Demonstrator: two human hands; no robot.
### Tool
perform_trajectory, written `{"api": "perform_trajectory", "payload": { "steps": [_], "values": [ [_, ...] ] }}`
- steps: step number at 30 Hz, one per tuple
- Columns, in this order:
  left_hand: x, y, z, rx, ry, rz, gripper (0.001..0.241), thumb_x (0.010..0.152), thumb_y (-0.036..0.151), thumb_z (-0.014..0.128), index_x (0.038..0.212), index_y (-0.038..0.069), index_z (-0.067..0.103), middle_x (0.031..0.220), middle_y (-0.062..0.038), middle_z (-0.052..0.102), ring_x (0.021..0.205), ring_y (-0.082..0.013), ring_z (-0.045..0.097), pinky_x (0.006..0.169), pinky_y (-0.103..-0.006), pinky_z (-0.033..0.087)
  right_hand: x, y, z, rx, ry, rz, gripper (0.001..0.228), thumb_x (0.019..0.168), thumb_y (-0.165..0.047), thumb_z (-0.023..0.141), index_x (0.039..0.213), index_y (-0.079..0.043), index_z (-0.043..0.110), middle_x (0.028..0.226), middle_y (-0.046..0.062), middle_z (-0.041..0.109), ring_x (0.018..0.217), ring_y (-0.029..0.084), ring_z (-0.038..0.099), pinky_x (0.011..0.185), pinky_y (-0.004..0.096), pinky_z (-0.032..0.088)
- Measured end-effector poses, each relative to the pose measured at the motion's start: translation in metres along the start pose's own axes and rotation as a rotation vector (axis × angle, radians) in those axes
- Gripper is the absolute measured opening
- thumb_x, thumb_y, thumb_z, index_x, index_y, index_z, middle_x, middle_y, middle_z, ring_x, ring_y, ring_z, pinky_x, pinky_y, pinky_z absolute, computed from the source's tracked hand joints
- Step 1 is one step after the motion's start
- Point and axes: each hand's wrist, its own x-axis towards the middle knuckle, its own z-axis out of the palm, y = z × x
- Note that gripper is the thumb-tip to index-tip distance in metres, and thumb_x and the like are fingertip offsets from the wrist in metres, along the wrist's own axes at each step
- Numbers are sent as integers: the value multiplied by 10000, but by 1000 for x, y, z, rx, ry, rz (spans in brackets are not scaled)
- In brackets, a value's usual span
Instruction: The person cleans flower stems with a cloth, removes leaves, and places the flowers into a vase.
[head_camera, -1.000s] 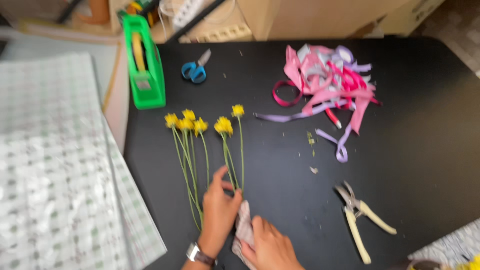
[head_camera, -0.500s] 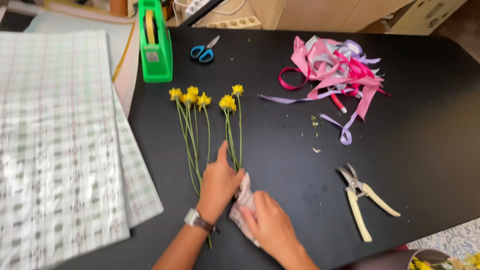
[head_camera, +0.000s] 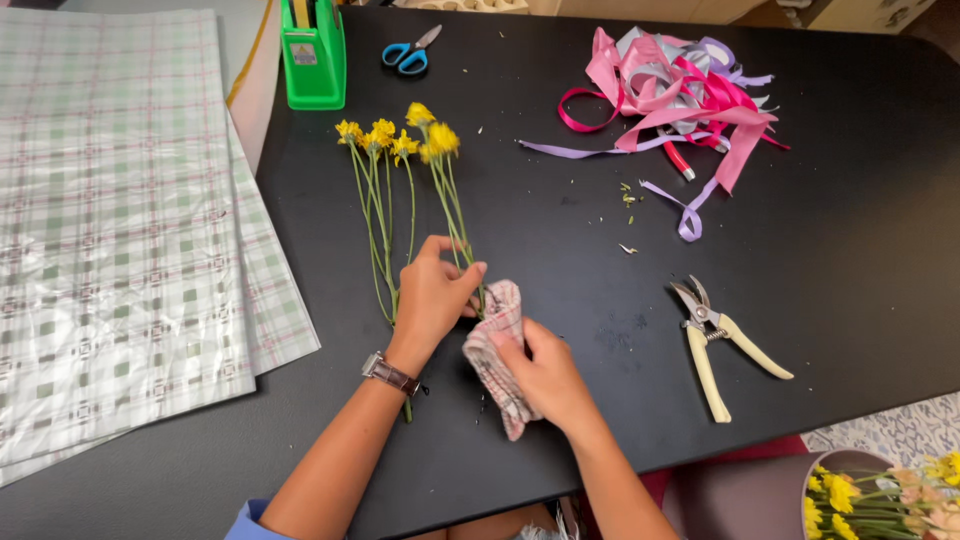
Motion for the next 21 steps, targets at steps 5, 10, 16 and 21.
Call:
{"api": "perform_trajectory", "payload": {
  "steps": [5, 10, 16, 21],
  "values": [
    [-13, 16, -8, -130, 45, 33, 375, 787, 143, 621, 1136, 70, 505, 727, -132, 679, 453, -226, 655, 443, -258, 547, 0, -29, 8, 65, -70, 7, 194, 792, -204, 633, 842, -17, 653, 691, 130, 647, 686, 206, 581, 649, 392, 491],
    [-19, 18, -1, -123, 23, 122, 426, 807, 118, 617, 1201, 26, 486, 739, -155, 673, 466, -214, 654, 439, -277, 540, -15, -19, 6, 364, -72, 140, 174, 763, -136, 646, 879, -7, 633, 766, 85, 622, 730, 168, 547, 631, 329, 482],
    [-24, 20, 9, -18, 30, 135, 370, 796, 175, 614, 1147, 117, 513, 623, 22, 650, 431, -106, 628, 513, -228, 508, -28, -11, 9, 435, -85, 256, 114, 808, -116, 580, 891, -43, 611, 784, 30, 626, 698, 105, 553, 638, 249, 451],
    [-25, 20, 10, -5, 58, 172, 411, 810, 208, 600, 1198, 120, 495, 639, 35, 656, 449, -93, 623, 572, -223, 475, -36, -24, 1, 595, -155, 420, 287, 826, -94, 538, 1104, -26, 568, 985, 110, 667, 861, 172, 623, 763, 293, 498]
  ]
}}
